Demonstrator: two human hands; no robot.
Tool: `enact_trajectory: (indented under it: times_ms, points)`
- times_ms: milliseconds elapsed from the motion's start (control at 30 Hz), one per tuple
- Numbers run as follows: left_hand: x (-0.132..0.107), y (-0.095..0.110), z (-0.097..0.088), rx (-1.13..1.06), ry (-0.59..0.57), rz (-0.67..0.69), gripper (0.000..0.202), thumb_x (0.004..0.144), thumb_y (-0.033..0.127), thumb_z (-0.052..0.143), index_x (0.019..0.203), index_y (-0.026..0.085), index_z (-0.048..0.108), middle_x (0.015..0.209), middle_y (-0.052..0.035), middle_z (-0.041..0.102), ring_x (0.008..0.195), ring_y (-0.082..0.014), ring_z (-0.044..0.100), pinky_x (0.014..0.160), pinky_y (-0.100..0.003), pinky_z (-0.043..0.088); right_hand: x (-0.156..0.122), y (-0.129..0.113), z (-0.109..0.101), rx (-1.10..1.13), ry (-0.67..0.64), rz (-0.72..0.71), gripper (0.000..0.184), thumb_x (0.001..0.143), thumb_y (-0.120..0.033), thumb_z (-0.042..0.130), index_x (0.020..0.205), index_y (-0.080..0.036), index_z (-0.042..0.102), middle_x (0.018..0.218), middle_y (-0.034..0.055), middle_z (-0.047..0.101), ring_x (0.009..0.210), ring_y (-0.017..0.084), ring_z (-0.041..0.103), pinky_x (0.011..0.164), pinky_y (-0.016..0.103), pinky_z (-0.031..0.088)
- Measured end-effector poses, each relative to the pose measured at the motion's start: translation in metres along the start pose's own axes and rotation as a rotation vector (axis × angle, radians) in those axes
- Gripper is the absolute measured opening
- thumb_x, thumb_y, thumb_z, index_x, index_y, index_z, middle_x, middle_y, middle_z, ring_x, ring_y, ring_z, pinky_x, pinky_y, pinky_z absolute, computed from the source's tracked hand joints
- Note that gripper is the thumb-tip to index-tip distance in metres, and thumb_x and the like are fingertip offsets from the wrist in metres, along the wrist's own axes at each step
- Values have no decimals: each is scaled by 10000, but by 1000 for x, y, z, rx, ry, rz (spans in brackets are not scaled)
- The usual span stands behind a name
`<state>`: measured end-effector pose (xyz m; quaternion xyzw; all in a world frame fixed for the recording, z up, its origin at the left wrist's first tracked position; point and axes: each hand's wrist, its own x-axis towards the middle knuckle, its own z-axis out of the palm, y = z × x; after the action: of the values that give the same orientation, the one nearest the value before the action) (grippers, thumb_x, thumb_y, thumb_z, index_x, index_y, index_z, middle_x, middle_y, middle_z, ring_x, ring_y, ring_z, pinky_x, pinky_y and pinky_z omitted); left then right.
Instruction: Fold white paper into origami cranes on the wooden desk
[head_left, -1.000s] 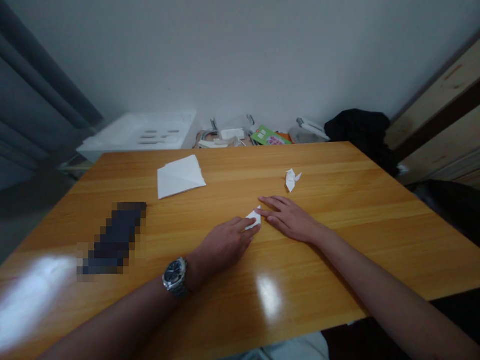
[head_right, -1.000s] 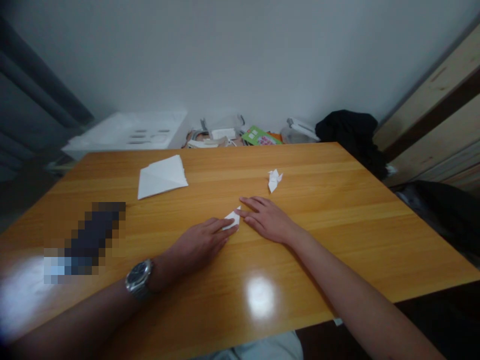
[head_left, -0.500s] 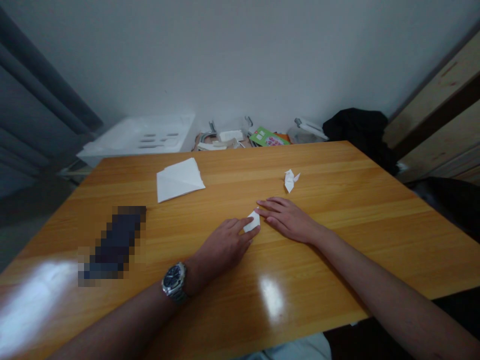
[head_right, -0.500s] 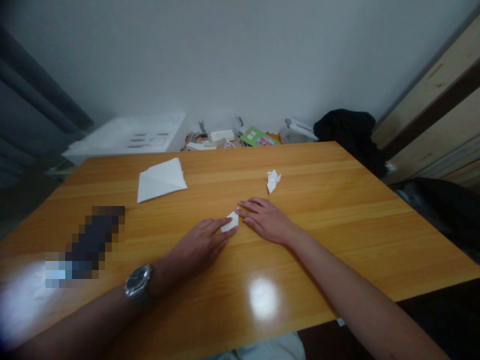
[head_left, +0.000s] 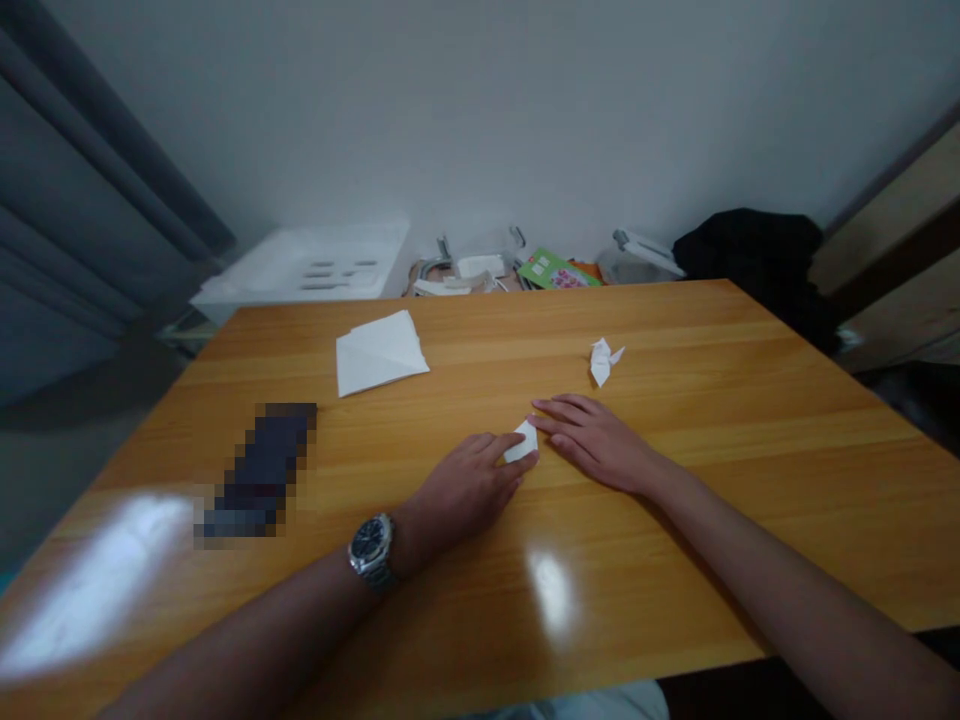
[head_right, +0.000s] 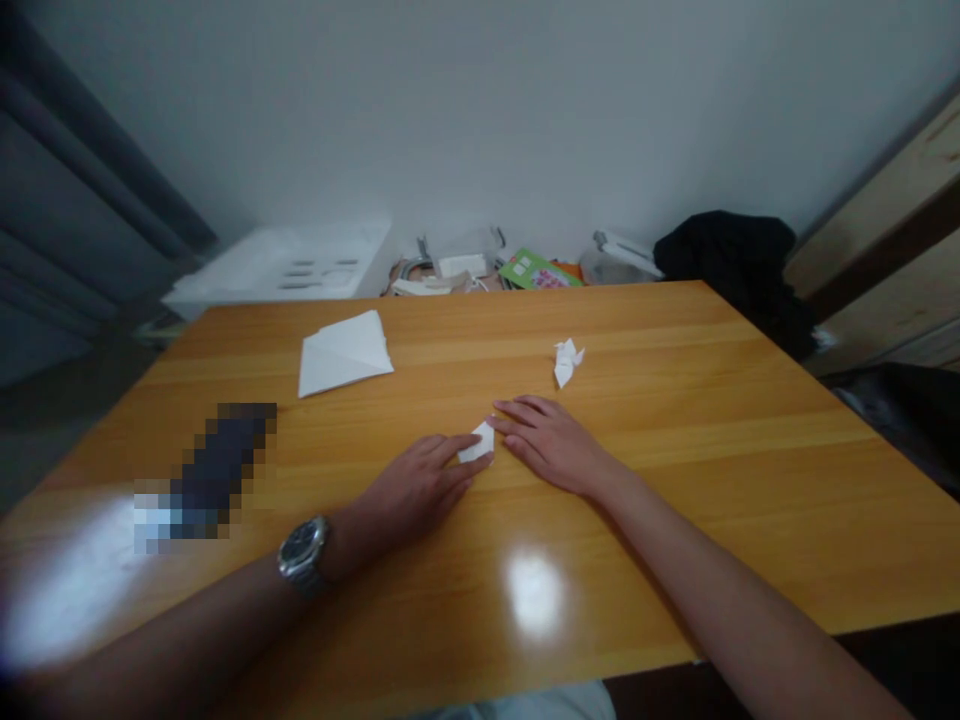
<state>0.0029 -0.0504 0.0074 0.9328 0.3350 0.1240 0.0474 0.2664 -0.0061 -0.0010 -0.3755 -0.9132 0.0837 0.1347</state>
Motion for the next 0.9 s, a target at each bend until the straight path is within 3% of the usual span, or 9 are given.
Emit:
enact_trajectory:
  times_ms: [100, 367, 900]
  points:
    - [1, 1, -2, -17, -6, 7, 383, 1013, 229, 461, 1379, 205, 569, 1408, -110, 575, 1150, -258, 581, 1013, -425, 497, -1, -1, 0, -13, -2, -12, 430, 1071, -356, 360, 1453, -276, 541, 1523, 49, 518, 1389, 256, 437, 1164, 509, 372]
    - [2, 5, -3, -22, 20, 7, 343, 1020, 225, 455, 1335, 191, 585, 1364, -100, 613, 1178, -251, 584, 1036, -425, 477, 0, -3, 5, -18, -6, 12, 421, 1062, -383, 380, 1460, -391, 518, 1530, 37, 495, 1373, 286, 438, 1115, 548, 408]
    - [1, 2, -5, -69, -9, -13, 396, 1002, 246, 497, 1390, 209, 568, 1451, -108, 563, 1281, -270, 549, 1086, -461, 453, 4, 2, 10, -3, 45, 80, 450, 1076, -361, 338, 1484, -272, 505, 1549, 64, 484, 1379, 250, 457, 1162, 502, 380]
